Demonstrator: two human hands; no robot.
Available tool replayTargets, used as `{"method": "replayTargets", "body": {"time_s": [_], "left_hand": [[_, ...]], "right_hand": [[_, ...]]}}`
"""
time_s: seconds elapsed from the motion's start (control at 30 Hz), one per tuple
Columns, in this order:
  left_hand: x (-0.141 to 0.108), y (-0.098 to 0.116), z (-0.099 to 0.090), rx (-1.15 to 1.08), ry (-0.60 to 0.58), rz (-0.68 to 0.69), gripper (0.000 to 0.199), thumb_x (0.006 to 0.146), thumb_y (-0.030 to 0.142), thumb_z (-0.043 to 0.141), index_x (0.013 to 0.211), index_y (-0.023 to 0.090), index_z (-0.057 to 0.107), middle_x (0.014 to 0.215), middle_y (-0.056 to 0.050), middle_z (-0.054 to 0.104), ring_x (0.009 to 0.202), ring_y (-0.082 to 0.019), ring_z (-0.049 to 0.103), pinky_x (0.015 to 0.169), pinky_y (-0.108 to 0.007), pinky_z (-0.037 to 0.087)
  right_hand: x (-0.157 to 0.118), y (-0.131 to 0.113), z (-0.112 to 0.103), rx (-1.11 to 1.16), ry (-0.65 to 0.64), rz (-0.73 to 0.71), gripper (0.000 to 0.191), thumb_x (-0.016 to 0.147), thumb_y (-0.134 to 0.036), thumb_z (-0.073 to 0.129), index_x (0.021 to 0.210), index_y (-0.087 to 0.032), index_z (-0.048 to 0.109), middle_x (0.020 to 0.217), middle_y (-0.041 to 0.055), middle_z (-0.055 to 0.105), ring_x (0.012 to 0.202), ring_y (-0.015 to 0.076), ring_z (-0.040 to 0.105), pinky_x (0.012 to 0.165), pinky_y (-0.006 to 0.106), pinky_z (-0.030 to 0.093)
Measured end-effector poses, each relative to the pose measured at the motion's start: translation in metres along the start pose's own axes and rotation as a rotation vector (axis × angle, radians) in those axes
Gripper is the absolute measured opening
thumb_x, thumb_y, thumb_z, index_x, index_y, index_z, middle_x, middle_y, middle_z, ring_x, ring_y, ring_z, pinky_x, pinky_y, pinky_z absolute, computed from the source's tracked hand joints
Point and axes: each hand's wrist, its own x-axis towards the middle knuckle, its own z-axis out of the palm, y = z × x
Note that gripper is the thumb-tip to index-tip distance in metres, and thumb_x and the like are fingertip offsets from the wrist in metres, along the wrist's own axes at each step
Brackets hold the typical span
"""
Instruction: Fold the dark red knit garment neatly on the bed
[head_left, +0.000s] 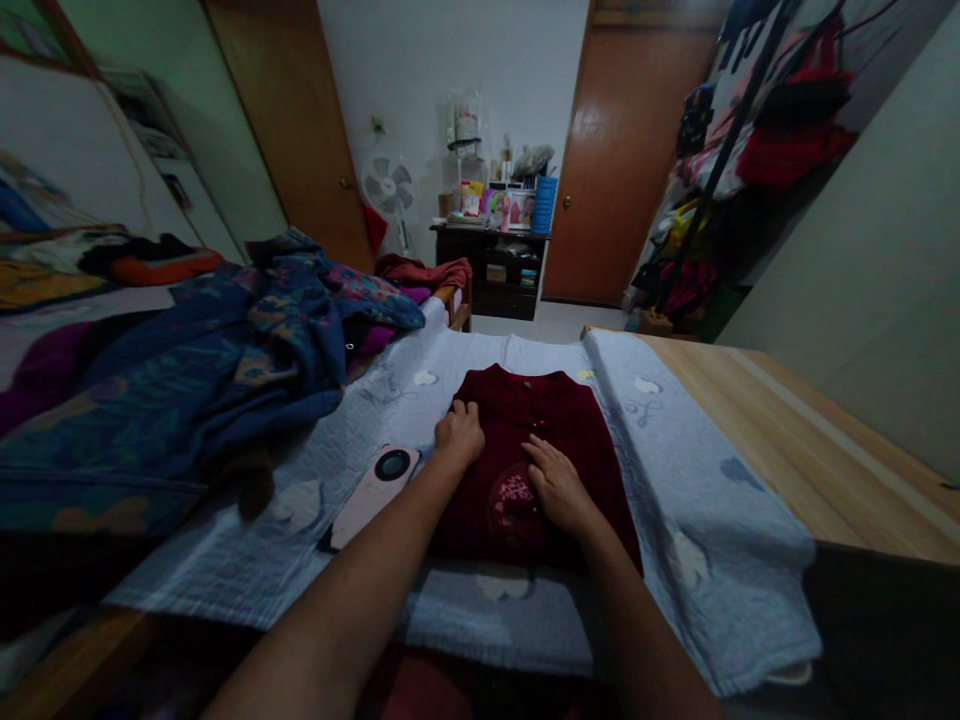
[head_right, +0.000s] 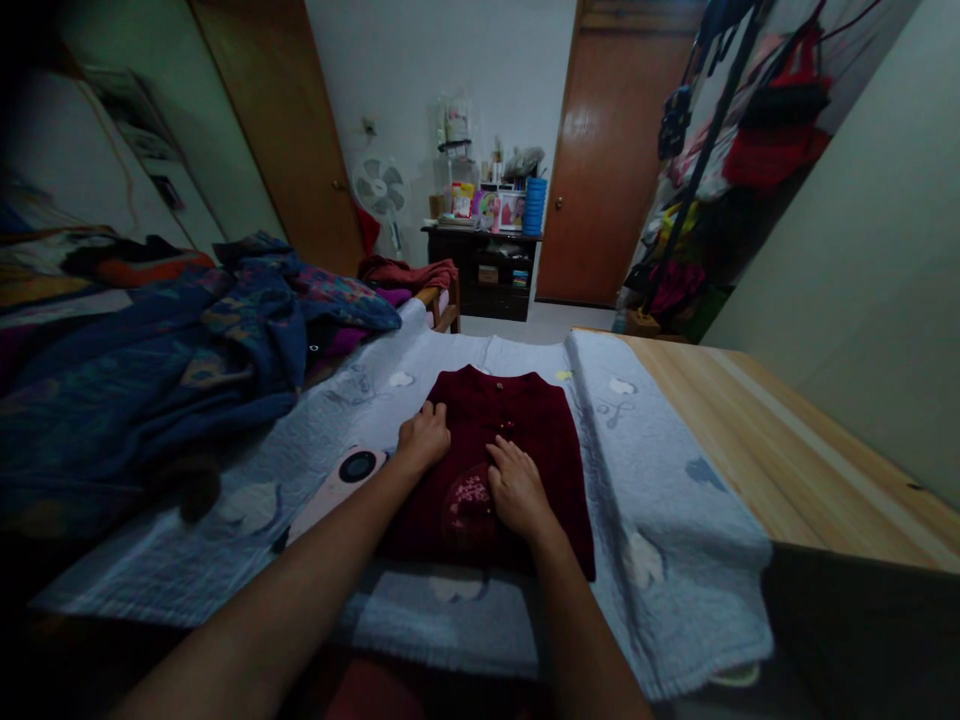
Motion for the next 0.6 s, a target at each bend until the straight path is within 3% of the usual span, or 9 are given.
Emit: {"method": "replayTargets", "body": {"time_s": [0.17, 0.27, 0.37, 0.6], "left_hand": [[0.017, -0.003, 0.005, 0.010, -0.012, -0.071, 0.058, 0.085, 0.020, 0.038, 0.141, 0.011, 0.028, 0.122, -0.020, 0.054, 0.101, -0.026, 0.061, 0.082, -0.034, 0.047], [0.027, -0.010, 0.007, -0.009, -0.118, -0.121, 0.066, 0.084, 0.025, 0.039, 0.146, 0.015, 0.018, 0.116, -0.018, 0.061, 0.100, -0.028, 0.063, 0.081, -0.037, 0.048], [0.033, -0.018, 0.010, -0.037, -0.180, -0.164, 0.063, 0.085, 0.026, 0.037, 0.145, 0.018, 0.022, 0.109, -0.016, 0.066, 0.099, -0.030, 0.064, 0.079, -0.038, 0.048], [0.026, -0.020, 0.013, -0.038, -0.100, -0.145, 0.045, 0.089, 0.022, 0.033, 0.132, 0.013, 0.039, 0.108, -0.018, 0.064, 0.099, -0.030, 0.063, 0.078, -0.038, 0.047]], "right_hand": [[-0.001, -0.001, -0.001, 0.009, 0.005, 0.009, 0.045, 0.090, -0.024, 0.036, 0.132, -0.019, 0.051, 0.145, 0.0084, 0.042, 0.135, 0.0212, 0.034, 0.112, 0.044, 0.027], [-0.001, -0.002, -0.002, 0.011, -0.006, 0.012, 0.046, 0.090, -0.024, 0.035, 0.133, -0.019, 0.050, 0.145, 0.0084, 0.042, 0.135, 0.0208, 0.034, 0.112, 0.044, 0.026], [-0.001, -0.002, -0.002, 0.010, -0.014, 0.010, 0.046, 0.090, -0.024, 0.035, 0.133, -0.019, 0.050, 0.145, 0.0083, 0.041, 0.136, 0.0206, 0.034, 0.112, 0.043, 0.026], [0.000, -0.003, -0.003, 0.006, -0.024, 0.025, 0.046, 0.090, -0.024, 0.035, 0.133, -0.018, 0.050, 0.145, 0.0087, 0.041, 0.136, 0.0212, 0.034, 0.113, 0.044, 0.025]]}}
